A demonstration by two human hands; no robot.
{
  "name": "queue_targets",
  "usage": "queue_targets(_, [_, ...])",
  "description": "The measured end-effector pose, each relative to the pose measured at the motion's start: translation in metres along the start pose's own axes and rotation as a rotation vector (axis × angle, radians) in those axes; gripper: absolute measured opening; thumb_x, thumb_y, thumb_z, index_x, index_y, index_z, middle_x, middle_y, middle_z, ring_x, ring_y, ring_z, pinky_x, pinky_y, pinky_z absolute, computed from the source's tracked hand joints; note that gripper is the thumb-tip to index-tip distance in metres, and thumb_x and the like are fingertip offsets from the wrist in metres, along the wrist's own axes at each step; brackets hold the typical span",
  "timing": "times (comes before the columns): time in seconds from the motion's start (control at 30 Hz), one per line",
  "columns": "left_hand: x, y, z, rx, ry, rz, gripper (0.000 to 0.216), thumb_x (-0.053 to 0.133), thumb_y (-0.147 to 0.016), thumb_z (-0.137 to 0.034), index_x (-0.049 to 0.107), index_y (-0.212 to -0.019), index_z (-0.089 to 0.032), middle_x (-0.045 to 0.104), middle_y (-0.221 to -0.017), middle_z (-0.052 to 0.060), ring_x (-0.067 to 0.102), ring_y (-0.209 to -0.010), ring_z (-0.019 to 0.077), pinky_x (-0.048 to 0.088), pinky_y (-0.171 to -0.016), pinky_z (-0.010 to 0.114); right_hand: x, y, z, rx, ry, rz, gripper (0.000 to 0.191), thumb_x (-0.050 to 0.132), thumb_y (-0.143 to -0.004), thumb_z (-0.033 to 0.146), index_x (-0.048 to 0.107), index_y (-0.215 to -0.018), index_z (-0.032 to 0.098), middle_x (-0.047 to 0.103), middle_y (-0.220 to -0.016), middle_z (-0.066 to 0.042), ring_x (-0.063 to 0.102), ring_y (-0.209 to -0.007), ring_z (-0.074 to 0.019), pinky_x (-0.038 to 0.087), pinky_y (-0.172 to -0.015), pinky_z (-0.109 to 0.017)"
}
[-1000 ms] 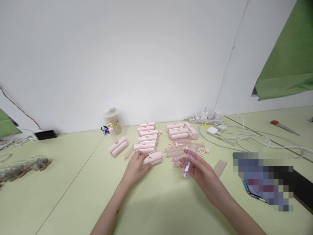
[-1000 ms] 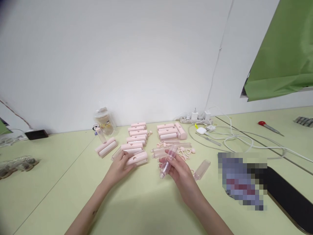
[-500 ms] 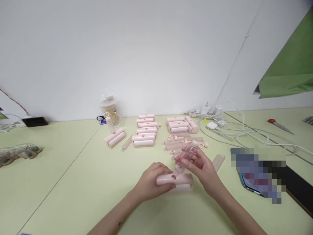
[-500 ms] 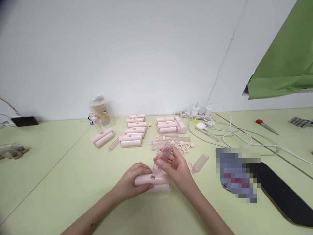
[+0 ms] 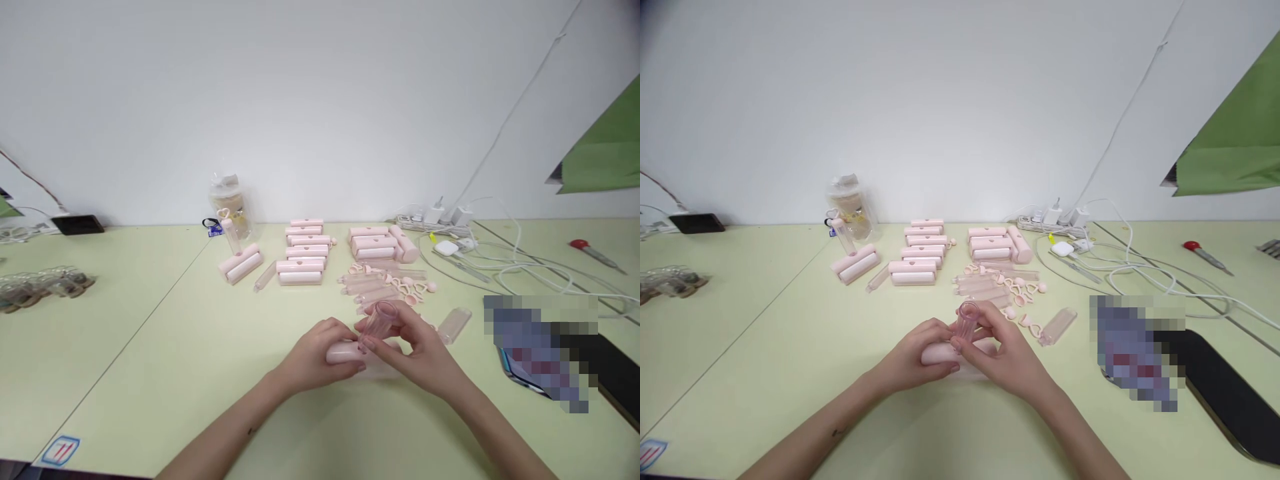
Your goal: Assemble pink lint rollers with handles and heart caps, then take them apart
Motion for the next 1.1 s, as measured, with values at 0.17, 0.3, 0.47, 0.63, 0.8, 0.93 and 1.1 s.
queue_targets(0.17, [0.003, -0.001, 0.005, -0.024, 0.009, 0.037, 0.041, 0.072, -0.065, -0.026, 0.057, -0.103, -0.022, 0.057, -0.093, 0.004, 0.052, -0.092, 0.02, 0.043, -0.08, 0.031, 0.003, -0.003, 0.005, 0.011, 0.044, 0.112, 0.017, 0.057, -0.079, 0.02, 0.048, -0.092, 0.025, 0.062, -0.083, 0.001, 0.063, -0.071, -0.0145, 0.052, -0.066, -0.027])
queue_targets(0.3, [0.005, -0.001, 0.007, -0.036, 0.027, 0.054, 0.045, 0.074, -0.064, -0.031, 0.057, -0.104, -0.02, 0.055, -0.094, 0.005, 0.05, -0.092, 0.0204, 0.042, -0.08, 0.031, 0.005, -0.009, 0.006, 0.029, 0.025, 0.152, 0.014, 0.056, -0.075, 0.016, 0.048, -0.085, 0.023, 0.062, -0.081, 0.0, 0.062, -0.073, -0.0153, 0.05, -0.064, -0.027])
queue_targets(0.47, [0.006, 0.0, 0.015, -0.135, 0.02, 0.055, 0.032, 0.072, -0.065, -0.032, 0.055, -0.089, -0.019, 0.051, -0.088, 0.002, 0.05, -0.084, 0.0198, 0.042, -0.073, 0.031, 0.017, -0.018, 0.01, 0.04, 0.057, 0.248, 0.015, 0.059, -0.069, 0.012, 0.05, -0.077, 0.021, 0.063, -0.077, 0.001, 0.06, -0.069, -0.0144, 0.049, -0.06, -0.025])
queue_targets(0.63, [0.005, 0.001, 0.019, -0.184, 0.032, 0.058, 0.03, 0.07, -0.066, -0.034, 0.053, -0.086, -0.019, 0.05, -0.087, 0.001, 0.051, -0.084, 0.02, 0.042, -0.073, 0.031, 0.024, -0.014, 0.004, 0.109, 0.063, 0.314, 0.011, 0.055, -0.076, 0.014, 0.053, -0.084, 0.022, 0.063, -0.082, -0.001, 0.06, -0.076, -0.0155, 0.051, -0.066, -0.028])
queue_targets(0.8, [0.001, 0.0, 0.014, -0.169, 0.073, 0.079, 0.03, 0.068, -0.069, -0.032, 0.055, -0.093, -0.021, 0.055, -0.095, 0.003, 0.052, -0.09, 0.0207, 0.042, -0.078, 0.031, -0.01, -0.006, -0.004, 0.072, -0.024, 0.21, 0.051, 0.059, -0.079, 0.035, 0.038, -0.125, 0.029, 0.053, -0.124, -0.006, 0.051, -0.113, -0.021, 0.046, -0.089, -0.035])
queue_targets(0.93, [0.001, 0.002, 0.013, -0.181, 0.014, 0.137, 0.025, 0.068, -0.068, -0.029, 0.057, -0.089, -0.021, 0.055, -0.097, 0.003, 0.053, -0.09, 0.0208, 0.043, -0.078, 0.032, -0.078, 0.004, -0.025, 0.101, 0.239, -0.11, 0.024, 0.048, -0.084, 0.042, 0.06, -0.092, 0.023, 0.067, -0.095, -0.006, 0.063, -0.088, -0.0224, 0.05, -0.075, -0.034])
queue_targets(1.1, [-0.022, -0.001, -0.003, -0.196, -0.044, 0.034, 0.073, 0.078, -0.052, -0.028, 0.045, -0.118, -0.023, 0.047, -0.123, 0.008, 0.041, -0.115, 0.0296, 0.034, -0.096, 0.042, -0.082, 0.013, -0.041, -0.024, 0.797, -0.003, 0.018, 0.048, -0.083, 0.029, 0.064, -0.085, 0.022, 0.066, -0.085, -0.007, 0.059, -0.081, -0.0245, 0.046, -0.072, -0.039])
Point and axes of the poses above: each hand's wrist, its own y-axis away from the middle knuckle, its own x-axis out of the palm, z = x × y, the point moved 9 cm from there along -y, towards the middle knuckle
